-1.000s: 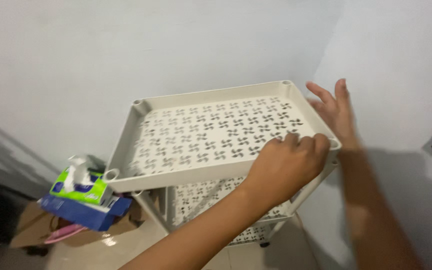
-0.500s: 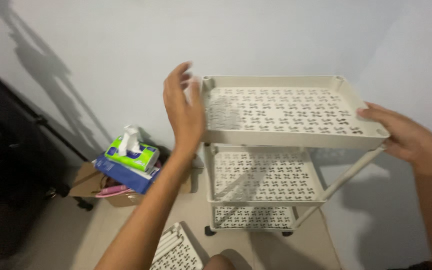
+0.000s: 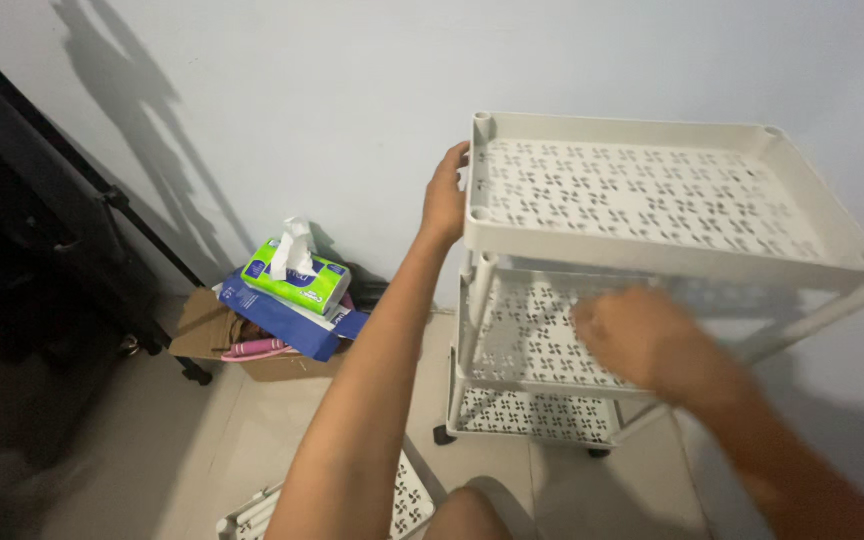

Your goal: The person assembles a white plastic shelving unit by inserting vertical poles into the corners of perforated trays and stacking them. They repeatedly insert and remove poles to adjust the structure, eventually placing a tray on top of the assembled frame.

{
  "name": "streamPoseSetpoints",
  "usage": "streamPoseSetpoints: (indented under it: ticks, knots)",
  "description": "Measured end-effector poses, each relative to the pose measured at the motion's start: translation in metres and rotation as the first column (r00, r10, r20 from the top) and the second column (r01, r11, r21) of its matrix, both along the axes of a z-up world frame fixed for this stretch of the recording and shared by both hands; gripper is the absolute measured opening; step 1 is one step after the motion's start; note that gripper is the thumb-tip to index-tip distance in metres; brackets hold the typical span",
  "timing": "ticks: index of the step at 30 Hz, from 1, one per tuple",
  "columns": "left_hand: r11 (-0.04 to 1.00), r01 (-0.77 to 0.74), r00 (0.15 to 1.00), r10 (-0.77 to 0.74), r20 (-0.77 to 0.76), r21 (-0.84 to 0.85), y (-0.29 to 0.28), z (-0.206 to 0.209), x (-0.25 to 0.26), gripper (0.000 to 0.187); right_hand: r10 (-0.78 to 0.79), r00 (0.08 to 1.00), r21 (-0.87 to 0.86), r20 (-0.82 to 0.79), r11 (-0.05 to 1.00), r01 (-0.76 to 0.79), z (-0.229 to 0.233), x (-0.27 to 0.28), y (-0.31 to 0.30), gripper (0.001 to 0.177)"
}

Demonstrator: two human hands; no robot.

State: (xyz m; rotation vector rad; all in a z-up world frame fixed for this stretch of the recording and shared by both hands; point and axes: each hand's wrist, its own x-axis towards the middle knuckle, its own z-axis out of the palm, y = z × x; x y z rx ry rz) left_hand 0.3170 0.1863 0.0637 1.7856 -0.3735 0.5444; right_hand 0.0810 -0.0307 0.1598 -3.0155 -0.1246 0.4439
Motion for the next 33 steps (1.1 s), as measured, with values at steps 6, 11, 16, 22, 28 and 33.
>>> streamPoseSetpoints:
  ticks: [6,11,16,22,28,33]
  knots:
    - [0.992,-0.089,0.995,0.093,-0.041,0.086,0.002,0.026,0.003,0.038,0.251,0.959,0.049,0.128,0.965,-0.259,-0.051,0.089,0.034,0.037]
    - [0.968,-0.194,0.981,0.194,0.011,0.16,0.007,0.026,0.008,0.027,0.157,0.949,0.319,0.272,0.916,-0.243,-0.046,0.163,0.068,0.036]
    - [0.953,-0.221,0.975,0.217,0.043,0.206,0.004,0.03,0.009,0.03,-0.006,0.931,0.729,0.366,0.623,-0.283,-0.042,0.164,0.077,0.039]
    - [0.962,-0.159,0.978,0.185,-0.1,0.224,0.002,0.03,0.004,0.028,-0.12,0.886,0.893,0.447,-0.001,-0.451,-0.052,0.216,0.091,0.046]
    - [0.973,-0.226,0.973,0.225,-0.046,-0.036,0.011,0.033,-0.027,0.054,-0.133,0.918,0.917,0.374,-0.093,-0.387,-0.071,0.262,0.095,0.055]
    - [0.964,-0.143,0.989,0.145,-0.008,-0.226,0.008,0.018,-0.153,0.056,-0.031,0.983,0.975,0.179,0.14,-0.173,-0.089,0.202,0.085,0.053]
